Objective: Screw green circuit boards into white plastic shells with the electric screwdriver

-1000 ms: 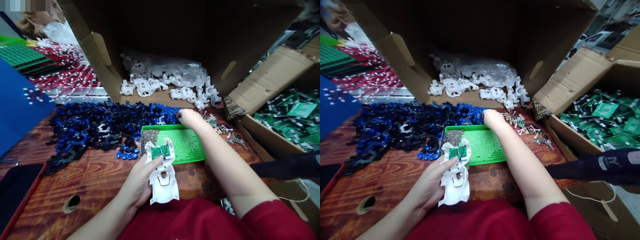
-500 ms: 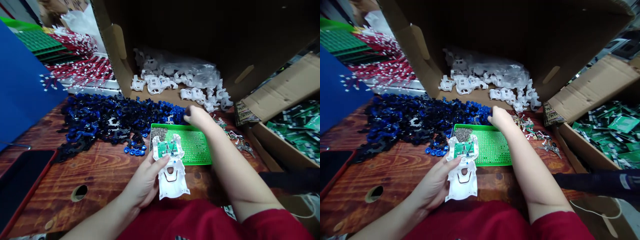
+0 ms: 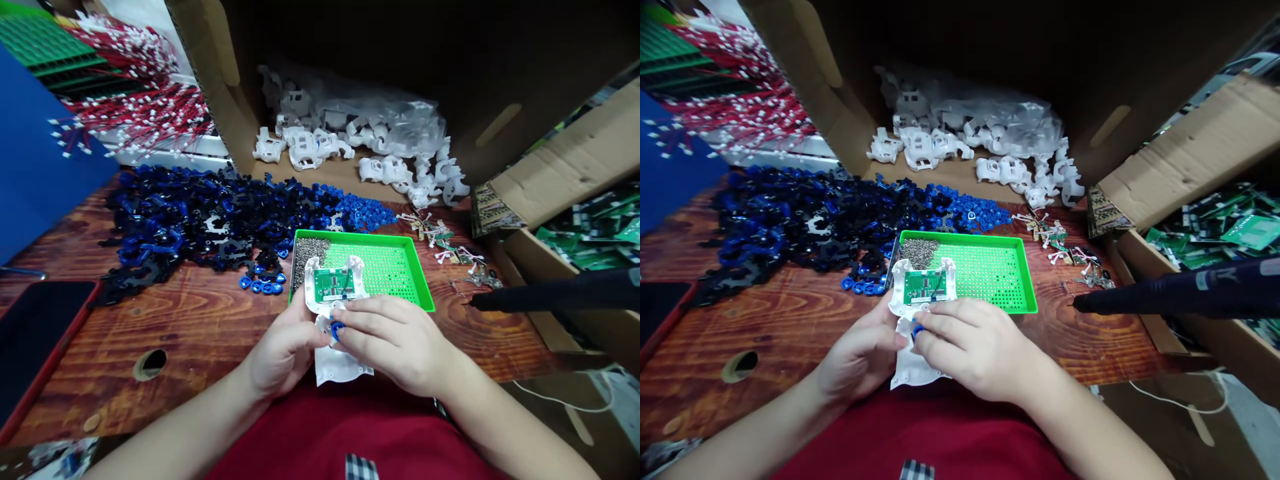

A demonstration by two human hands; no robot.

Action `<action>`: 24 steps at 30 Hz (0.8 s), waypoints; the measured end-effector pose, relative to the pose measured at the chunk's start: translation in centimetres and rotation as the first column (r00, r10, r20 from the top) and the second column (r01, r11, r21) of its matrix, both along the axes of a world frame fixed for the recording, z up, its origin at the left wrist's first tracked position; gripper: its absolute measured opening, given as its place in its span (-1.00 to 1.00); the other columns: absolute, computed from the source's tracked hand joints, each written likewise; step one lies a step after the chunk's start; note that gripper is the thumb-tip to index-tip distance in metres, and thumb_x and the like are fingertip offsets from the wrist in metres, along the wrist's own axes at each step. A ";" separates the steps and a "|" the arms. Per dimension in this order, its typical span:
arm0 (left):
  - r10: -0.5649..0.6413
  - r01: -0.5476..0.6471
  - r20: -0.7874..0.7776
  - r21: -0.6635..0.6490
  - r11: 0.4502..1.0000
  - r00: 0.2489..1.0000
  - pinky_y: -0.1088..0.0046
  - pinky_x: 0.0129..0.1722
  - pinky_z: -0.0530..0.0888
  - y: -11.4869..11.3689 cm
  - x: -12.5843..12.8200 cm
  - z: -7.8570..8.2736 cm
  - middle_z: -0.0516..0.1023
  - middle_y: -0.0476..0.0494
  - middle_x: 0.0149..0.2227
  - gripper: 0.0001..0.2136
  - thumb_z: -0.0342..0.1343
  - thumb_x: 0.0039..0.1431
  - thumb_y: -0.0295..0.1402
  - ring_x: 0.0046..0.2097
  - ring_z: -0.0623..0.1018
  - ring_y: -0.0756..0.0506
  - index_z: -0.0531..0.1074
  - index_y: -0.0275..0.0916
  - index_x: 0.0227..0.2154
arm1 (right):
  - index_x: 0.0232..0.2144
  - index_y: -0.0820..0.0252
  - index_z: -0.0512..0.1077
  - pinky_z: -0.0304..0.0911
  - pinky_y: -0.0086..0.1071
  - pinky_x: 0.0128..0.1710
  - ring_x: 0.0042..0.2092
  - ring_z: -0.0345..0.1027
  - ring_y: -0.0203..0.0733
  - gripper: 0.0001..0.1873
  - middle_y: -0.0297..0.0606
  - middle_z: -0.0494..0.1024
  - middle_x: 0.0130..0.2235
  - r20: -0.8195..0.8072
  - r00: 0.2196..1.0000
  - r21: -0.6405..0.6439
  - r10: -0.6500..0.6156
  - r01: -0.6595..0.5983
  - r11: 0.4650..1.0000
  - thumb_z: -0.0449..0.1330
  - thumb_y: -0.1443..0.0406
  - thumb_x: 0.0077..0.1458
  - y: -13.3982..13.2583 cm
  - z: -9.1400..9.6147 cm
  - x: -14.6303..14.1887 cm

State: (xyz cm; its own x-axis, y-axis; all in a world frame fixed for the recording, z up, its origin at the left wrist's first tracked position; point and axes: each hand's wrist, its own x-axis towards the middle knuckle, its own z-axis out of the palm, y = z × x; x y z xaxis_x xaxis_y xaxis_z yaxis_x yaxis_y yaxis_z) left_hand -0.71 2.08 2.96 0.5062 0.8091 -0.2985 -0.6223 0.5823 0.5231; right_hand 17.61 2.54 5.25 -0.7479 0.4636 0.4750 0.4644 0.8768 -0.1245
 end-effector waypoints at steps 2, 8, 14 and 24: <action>0.000 0.001 -0.007 0.039 0.999 1.000 0.47 -0.26 0.40 0.0 0.2 -0.1 0.52 -0.08 -0.16 -0.40 0.04 -0.24 -0.69 -0.21 0.49 -0.06 0.25 -0.17 -0.04 | -0.25 0.24 0.43 0.36 -0.30 -0.18 -0.11 0.38 -0.17 -0.85 -0.28 0.52 -0.09 -0.015 1.000 0.024 -0.020 0.021 0.999 0.14 0.35 0.08 -0.1 -0.6 0.0; -0.023 0.024 -0.004 0.083 0.996 1.000 0.43 -0.17 0.38 0.0 0.6 -0.1 0.46 -0.07 -0.04 -0.19 0.09 -0.23 -0.71 -0.05 0.45 -0.12 0.02 -0.05 0.13 | -0.27 0.21 0.46 0.35 -0.32 -0.19 -0.12 0.34 -0.20 -0.85 -0.28 0.55 -0.17 -0.117 0.990 0.020 -0.074 0.077 0.997 0.18 0.32 0.05 -0.2 -1.6 0.4; -0.055 0.068 -0.101 0.136 0.988 0.993 0.44 -0.18 0.40 -0.1 0.4 0.3 0.39 -0.14 0.04 -0.33 0.13 -0.11 -0.65 0.03 0.40 -0.18 0.13 -0.10 0.09 | -0.21 0.20 0.46 0.31 -0.27 -0.02 -0.08 0.34 -0.21 -0.76 -0.25 0.54 -0.19 -0.096 0.991 0.007 -0.090 0.091 0.996 0.23 0.36 -0.01 -0.3 -2.1 0.8; -0.057 0.092 -0.163 0.214 0.972 0.985 0.38 -0.04 0.37 -0.3 0.7 0.3 0.31 -0.18 0.12 -0.30 0.17 -0.05 -0.58 0.11 0.34 -0.20 0.06 -0.07 0.15 | -0.04 0.21 0.38 0.19 -0.11 0.12 0.15 0.15 -0.08 -0.61 -0.29 0.32 0.13 0.202 0.979 -0.195 -0.017 0.057 0.979 0.08 0.31 0.05 -0.8 0.2 1.8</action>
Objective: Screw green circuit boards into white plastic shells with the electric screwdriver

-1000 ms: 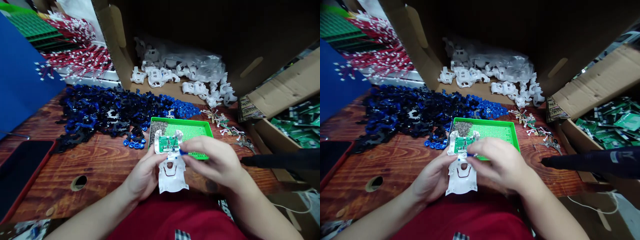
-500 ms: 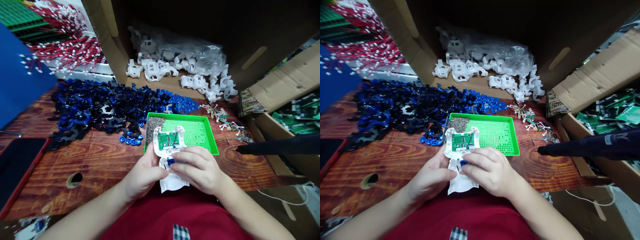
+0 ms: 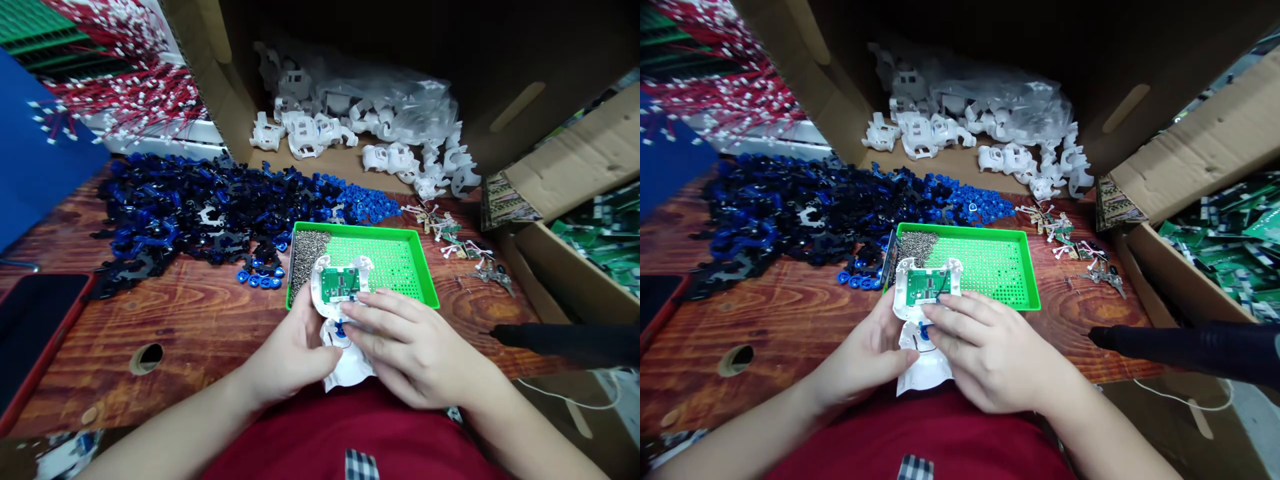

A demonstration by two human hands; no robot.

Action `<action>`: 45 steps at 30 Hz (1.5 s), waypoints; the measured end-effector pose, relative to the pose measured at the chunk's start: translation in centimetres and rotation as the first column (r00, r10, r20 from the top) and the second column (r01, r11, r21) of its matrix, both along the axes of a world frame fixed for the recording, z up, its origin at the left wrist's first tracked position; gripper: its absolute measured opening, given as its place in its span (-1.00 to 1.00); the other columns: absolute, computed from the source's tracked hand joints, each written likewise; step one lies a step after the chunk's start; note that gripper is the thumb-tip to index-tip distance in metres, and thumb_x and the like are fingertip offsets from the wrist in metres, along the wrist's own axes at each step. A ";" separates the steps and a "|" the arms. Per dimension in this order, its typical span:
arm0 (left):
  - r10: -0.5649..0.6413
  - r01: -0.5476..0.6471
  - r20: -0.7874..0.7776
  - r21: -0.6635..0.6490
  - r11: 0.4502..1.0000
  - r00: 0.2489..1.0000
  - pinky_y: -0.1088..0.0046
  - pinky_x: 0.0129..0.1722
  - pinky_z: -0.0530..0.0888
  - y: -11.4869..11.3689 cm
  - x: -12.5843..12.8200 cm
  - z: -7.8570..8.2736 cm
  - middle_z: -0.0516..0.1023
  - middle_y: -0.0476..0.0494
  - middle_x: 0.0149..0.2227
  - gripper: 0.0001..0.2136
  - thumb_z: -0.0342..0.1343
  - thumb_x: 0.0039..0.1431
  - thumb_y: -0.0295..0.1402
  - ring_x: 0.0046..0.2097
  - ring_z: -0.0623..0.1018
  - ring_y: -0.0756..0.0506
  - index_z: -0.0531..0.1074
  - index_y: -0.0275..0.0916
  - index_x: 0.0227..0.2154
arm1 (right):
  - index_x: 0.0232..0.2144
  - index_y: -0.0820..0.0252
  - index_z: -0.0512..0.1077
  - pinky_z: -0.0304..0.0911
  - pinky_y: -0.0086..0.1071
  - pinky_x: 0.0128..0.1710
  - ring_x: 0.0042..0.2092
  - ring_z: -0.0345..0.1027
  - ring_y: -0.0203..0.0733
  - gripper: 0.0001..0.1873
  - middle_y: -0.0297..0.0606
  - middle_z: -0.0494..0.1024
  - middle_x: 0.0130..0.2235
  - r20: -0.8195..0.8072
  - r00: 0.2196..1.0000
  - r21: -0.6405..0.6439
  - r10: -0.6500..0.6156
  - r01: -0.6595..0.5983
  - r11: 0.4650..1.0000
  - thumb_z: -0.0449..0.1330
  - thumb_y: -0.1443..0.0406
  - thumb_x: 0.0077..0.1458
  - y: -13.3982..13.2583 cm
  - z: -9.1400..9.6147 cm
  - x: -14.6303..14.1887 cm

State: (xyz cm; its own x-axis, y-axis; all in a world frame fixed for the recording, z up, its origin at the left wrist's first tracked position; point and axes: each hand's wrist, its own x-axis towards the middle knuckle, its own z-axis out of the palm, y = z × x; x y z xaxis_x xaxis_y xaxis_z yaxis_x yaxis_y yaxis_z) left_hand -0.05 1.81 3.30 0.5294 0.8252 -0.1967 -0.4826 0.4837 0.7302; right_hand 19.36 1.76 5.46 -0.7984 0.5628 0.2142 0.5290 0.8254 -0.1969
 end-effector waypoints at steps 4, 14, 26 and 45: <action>0.022 -0.019 -0.168 0.018 1.000 0.986 0.41 -0.03 0.36 -0.5 0.3 -0.3 0.35 -0.18 0.09 -0.30 0.15 0.02 -0.56 0.07 0.39 -0.16 -0.03 -0.06 0.17 | -0.07 0.35 0.40 0.18 -0.11 0.13 0.17 0.12 0.00 -0.57 -0.15 0.32 0.12 -0.099 0.993 -0.063 -0.059 0.053 0.997 0.12 0.26 0.00 -0.9 -0.4 -0.7; 0.096 -0.088 -0.258 0.045 0.995 0.961 0.41 -0.01 0.36 -0.8 0.3 -0.5 0.47 -0.15 -0.03 -0.38 0.17 0.03 -0.50 -0.02 0.47 -0.13 0.07 -0.10 0.14 | -0.15 0.37 0.40 0.26 -0.19 0.10 0.11 0.22 -0.08 -0.67 -0.01 0.44 -0.04 -0.419 0.895 -0.022 -0.154 0.160 0.987 0.16 0.41 -0.04 -2.1 -2.0 -1.0; 0.179 -0.209 -0.335 -0.056 0.976 0.925 0.48 -0.25 0.46 -0.3 1.0 0.3 0.57 -0.08 -0.27 -0.58 0.28 -0.15 -0.54 -0.27 0.55 -0.08 0.35 -0.21 -0.17 | -0.08 0.17 0.34 0.29 -0.16 0.01 -0.02 0.28 -0.09 -0.56 -0.12 0.34 -0.10 -0.550 0.766 0.036 -0.333 0.420 0.907 0.16 0.48 -0.08 -3.3 -2.1 0.4; 0.055 -0.151 -0.365 -0.239 0.959 0.929 0.49 -0.43 0.44 -0.2 1.0 0.3 0.57 -0.08 -0.37 -0.44 0.38 -0.29 -0.46 -0.48 0.50 -0.01 0.34 -0.23 -0.14 | -0.05 0.41 0.27 0.26 -0.11 -0.08 -0.08 0.34 0.00 -0.64 0.07 0.40 -0.11 0.093 0.182 0.000 -0.979 0.983 0.183 0.00 0.31 0.13 8.9 -4.4 10.5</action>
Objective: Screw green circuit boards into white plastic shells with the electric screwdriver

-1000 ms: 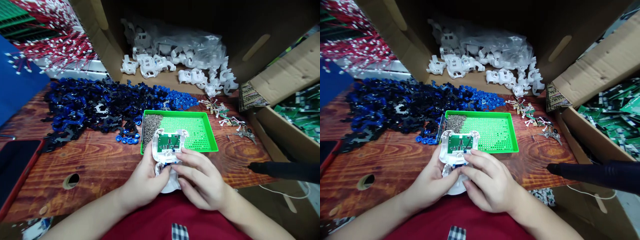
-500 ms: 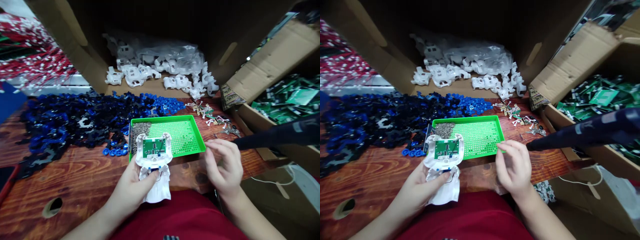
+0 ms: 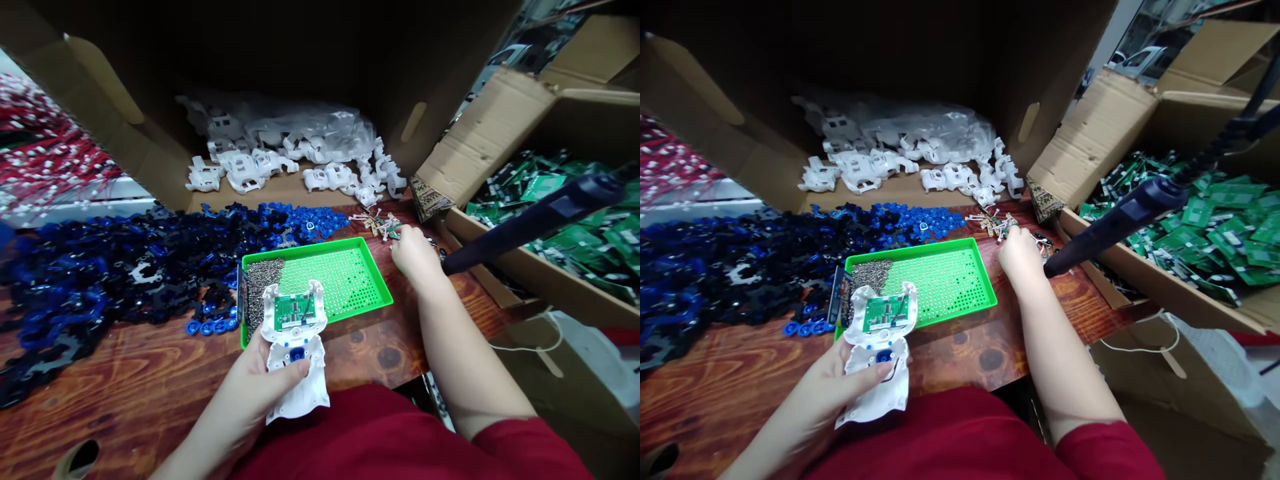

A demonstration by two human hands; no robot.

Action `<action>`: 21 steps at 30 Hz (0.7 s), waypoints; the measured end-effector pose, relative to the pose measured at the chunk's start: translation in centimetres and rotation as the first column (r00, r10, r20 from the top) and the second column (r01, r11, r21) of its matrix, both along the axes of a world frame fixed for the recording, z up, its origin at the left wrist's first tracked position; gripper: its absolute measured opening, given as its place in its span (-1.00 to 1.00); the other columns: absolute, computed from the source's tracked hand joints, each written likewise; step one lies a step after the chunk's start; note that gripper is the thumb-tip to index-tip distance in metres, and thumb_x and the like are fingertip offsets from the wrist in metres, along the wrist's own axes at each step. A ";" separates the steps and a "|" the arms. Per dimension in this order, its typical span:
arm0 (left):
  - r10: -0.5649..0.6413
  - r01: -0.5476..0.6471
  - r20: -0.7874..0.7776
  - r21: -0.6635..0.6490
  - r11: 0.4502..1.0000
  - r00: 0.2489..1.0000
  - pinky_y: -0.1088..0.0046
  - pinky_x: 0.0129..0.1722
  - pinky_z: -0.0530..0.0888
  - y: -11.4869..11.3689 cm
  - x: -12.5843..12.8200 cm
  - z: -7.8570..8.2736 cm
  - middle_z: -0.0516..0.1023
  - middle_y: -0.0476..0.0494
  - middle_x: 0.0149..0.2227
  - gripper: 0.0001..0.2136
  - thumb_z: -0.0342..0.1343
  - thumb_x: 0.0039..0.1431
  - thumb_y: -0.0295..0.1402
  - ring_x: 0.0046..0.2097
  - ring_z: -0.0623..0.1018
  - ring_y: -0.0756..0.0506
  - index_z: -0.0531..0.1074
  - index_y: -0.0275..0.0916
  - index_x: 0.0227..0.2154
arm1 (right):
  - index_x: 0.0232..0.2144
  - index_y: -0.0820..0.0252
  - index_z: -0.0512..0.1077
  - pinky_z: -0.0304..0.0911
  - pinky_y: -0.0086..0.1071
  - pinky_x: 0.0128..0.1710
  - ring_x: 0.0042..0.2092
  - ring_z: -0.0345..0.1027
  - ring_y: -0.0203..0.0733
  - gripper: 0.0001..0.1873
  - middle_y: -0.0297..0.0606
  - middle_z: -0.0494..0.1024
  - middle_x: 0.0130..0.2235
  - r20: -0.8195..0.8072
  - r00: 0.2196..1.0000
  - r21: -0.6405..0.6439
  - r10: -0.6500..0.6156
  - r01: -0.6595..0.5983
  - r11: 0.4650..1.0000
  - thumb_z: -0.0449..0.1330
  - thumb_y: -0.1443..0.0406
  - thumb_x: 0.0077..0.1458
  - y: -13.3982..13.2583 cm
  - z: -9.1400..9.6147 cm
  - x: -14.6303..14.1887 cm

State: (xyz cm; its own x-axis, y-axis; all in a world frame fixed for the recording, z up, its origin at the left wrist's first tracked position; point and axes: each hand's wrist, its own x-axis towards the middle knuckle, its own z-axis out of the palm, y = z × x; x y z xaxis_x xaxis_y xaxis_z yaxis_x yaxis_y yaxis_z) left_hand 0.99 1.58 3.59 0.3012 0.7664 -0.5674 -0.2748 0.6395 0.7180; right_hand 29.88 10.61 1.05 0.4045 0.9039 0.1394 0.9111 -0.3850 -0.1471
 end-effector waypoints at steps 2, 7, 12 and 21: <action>-0.019 0.018 0.027 0.014 1.000 0.999 0.47 -0.39 0.45 -0.1 -0.1 -0.1 0.56 -0.07 -0.36 -0.38 0.38 -0.29 -0.47 -0.42 0.53 -0.05 0.31 -0.19 -0.08 | -0.07 0.35 0.29 0.26 -0.10 -0.08 -0.09 0.34 -0.07 -0.64 -0.04 0.40 -0.10 0.024 0.998 -0.047 -0.053 0.054 0.997 0.06 0.22 0.13 1.5 -0.3 0.4; -0.010 -0.001 0.115 0.094 0.996 0.993 0.42 -0.21 0.45 -0.1 0.2 -0.3 0.53 -0.17 -0.11 -0.38 0.32 -0.16 -0.47 -0.13 0.52 -0.16 0.24 -0.15 0.01 | -0.06 0.28 0.29 0.28 -0.15 -0.09 -0.09 0.33 -0.17 -0.62 -0.16 0.40 -0.09 0.054 0.994 -0.103 -0.095 0.100 0.990 0.08 0.17 0.13 3.1 -1.2 0.5; -0.033 0.028 0.030 0.128 0.991 0.999 0.50 -0.25 0.46 0.0 0.3 -0.7 0.24 -0.17 0.18 -0.40 0.25 -0.04 -0.38 -0.05 0.48 -0.15 0.18 -0.09 0.08 | -0.04 0.29 0.28 0.31 -0.20 -0.14 -0.14 0.35 -0.20 -0.62 -0.16 0.41 -0.11 0.039 0.992 -0.131 -0.123 0.128 0.983 0.07 0.18 0.14 2.9 -1.8 0.5; -0.067 0.110 -0.307 0.123 0.986 0.949 0.44 -0.24 0.47 -0.4 -1.4 0.4 -0.15 -0.23 0.31 -0.11 0.19 -0.01 -0.24 -0.04 0.46 -0.19 -0.29 -0.14 0.25 | -0.02 0.26 0.27 0.30 -0.17 -0.11 -0.10 0.33 -0.18 -0.63 -0.17 0.39 -0.07 0.035 0.994 -0.083 -0.100 0.102 0.991 0.07 0.20 0.15 3.0 -2.2 0.6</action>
